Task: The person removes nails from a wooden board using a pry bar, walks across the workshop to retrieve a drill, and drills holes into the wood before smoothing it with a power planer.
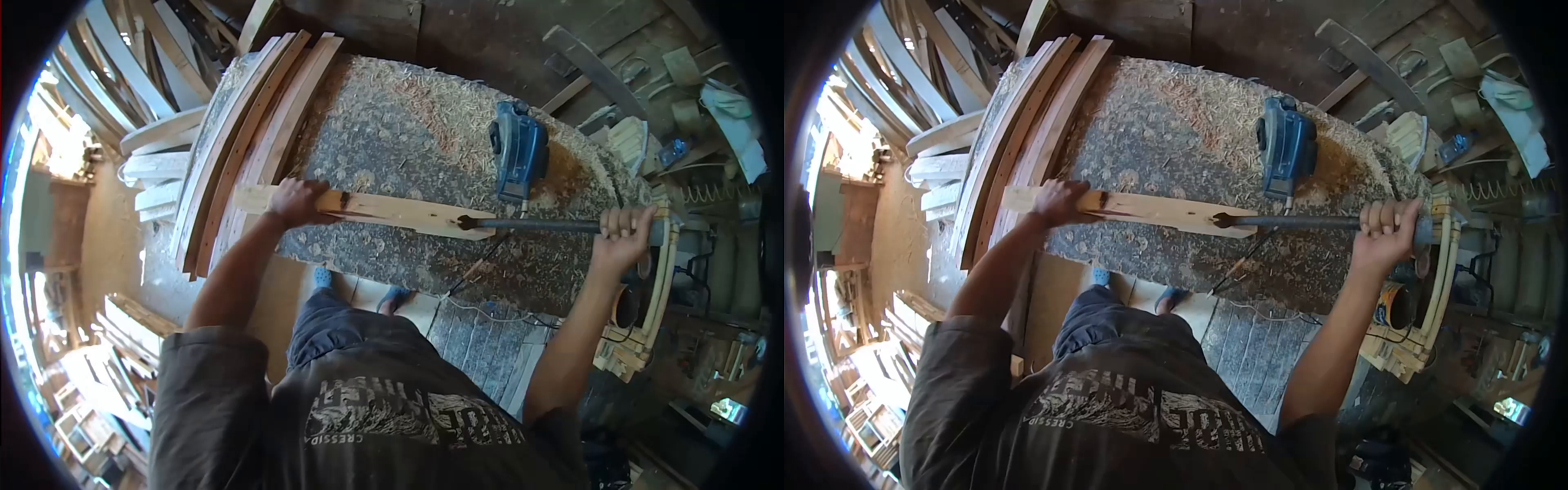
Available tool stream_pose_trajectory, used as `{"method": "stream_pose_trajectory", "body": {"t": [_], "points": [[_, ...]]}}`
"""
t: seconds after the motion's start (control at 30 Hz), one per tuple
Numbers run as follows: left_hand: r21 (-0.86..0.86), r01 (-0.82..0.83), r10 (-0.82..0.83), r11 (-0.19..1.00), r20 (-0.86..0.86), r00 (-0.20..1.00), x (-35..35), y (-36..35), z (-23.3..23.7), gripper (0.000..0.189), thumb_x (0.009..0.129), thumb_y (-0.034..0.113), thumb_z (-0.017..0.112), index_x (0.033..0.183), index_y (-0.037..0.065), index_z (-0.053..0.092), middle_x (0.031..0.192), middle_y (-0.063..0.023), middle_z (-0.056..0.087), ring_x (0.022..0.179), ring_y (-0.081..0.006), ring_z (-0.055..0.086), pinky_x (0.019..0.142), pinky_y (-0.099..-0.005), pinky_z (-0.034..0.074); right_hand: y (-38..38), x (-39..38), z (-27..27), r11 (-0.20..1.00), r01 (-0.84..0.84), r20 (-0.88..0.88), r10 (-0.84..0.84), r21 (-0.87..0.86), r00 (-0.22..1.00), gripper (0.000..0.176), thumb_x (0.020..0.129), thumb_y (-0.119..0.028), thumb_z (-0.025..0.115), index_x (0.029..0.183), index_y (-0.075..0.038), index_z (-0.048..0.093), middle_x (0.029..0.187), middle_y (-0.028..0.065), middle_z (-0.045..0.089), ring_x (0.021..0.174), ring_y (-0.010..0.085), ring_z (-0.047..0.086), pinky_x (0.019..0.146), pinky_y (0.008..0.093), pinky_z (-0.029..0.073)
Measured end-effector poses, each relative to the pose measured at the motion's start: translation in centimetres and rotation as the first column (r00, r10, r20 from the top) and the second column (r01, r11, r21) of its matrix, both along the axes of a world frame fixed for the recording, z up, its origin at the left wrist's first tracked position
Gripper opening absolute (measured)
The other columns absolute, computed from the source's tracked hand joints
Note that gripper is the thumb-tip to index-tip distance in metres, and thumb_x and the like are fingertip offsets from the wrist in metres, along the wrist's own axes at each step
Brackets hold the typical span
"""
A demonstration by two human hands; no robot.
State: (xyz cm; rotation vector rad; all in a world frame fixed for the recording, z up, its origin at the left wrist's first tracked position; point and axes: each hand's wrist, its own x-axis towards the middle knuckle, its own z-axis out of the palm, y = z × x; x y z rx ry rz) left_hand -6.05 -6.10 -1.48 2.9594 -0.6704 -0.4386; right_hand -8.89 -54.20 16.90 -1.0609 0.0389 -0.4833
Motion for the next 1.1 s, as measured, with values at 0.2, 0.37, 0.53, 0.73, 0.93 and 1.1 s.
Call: {"method": "stream_pose_trajectory", "body": {"t": [0.2,0.37,0.53,0.73,0.93,1.1], "points": [[-0.112,0.031,-0.019,0.993,0.102,0.995,0.0,-0.1,0.2,0.065,0.065,0.068,0.073,0.092,0.01,0.059,0.088,-0.0115,0.064,0.081,-0.0327,0.065,0.068,-0.0457,0.048,4.6,-1.1,1.7,0.997,0.03,0.091,-0.023,-0.076,0.996,0.042,0.103,-0.036,0.045,0.067,-0.015,0.038,0.051,-0.0035,0.028,0.04,0.0075,0.021,0.041,0.0263,0.021],[-0.076,0.027,-0.013,0.997,0.179,0.984,0.5,-0.2,0.2,0.063,0.068,0.068,0.07,0.088,0.009,0.057,0.082,-0.0106,0.065,0.075,-0.0327,0.066,0.064,-0.0456,0.05,-6.8,0.3,-4.6,0.989,0.045,0.08,-0.057,0.14,0.995,0.041,0.104,-0.032,0.04,0.068,-0.014,0.038,0.052,-0.004,0.028,0.04,0.0082,0.021,0.04,0.0267,0.022],[-0.117,0.026,-0.012,0.993,0.12,0.993,-0.4,-0.4,0.1,0.063,0.068,0.068,0.07,0.087,0.01,0.057,0.081,-0.0111,0.064,0.074,-0.0329,0.066,0.063,-0.0461,0.05,-0.8,-2.2,0.2,1.0,-0.011,0.139,0.011,0.003,0.99,0.042,0.105,-0.037,0.036,0.069,-0.014,0.039,0.051,-0.0047,0.026,0.04,0.0077,0.02,0.039,0.0263,0.023],[-0.128,0.036,-0.007,0.991,0.218,0.976,-1.5,-0.4,-1.2,0.061,0.066,0.064,0.075,0.078,0.009,0.053,0.073,-0.013,0.062,0.069,-0.034,0.065,0.059,-0.0469,0.05,-6.8,-4.7,-4.5,0.992,0.026,0.108,-0.039,0.12,0.993,0.042,0.105,-0.037,0.033,0.069,-0.016,0.037,0.051,-0.0044,0.026,0.039,0.0082,0.018,0.04,0.0262,0.024],[-0.072,-0.026,0.032,0.997,0.088,0.996,-0.7,-0.3,0.0,0.064,0.067,0.068,0.071,0.093,0.011,0.058,0.086,-0.0117,0.065,0.083,-0.0333,0.065,0.071,-0.0472,0.048,-12.8,-2.7,-12.6,0.909,0.328,-0.071,-0.321,0.257,0.944,0.044,0.104,-0.039,0.037,0.067,-0.015,0.039,0.05,-0.0043,0.028,0.038,0.0092,0.022,0.039,0.027,0.027],[-0.023,-0.038,0.039,0.999,0.03,0.999,-1.1,-0.7,1.0,0.065,0.064,0.067,0.073,0.094,0.011,0.058,0.089,-0.0115,0.065,0.085,-0.0347,0.065,0.072,-0.0479,0.049,-13.4,-5.1,-14.8,0.892,0.111,0.105,-0.174,0.437,0.979,0.047,0.103,-0.039,0.041,0.064,-0.013,0.042,0.047,-0.0031,0.031,0.038,0.0102,0.025,0.039,0.0267,0.028]]}}
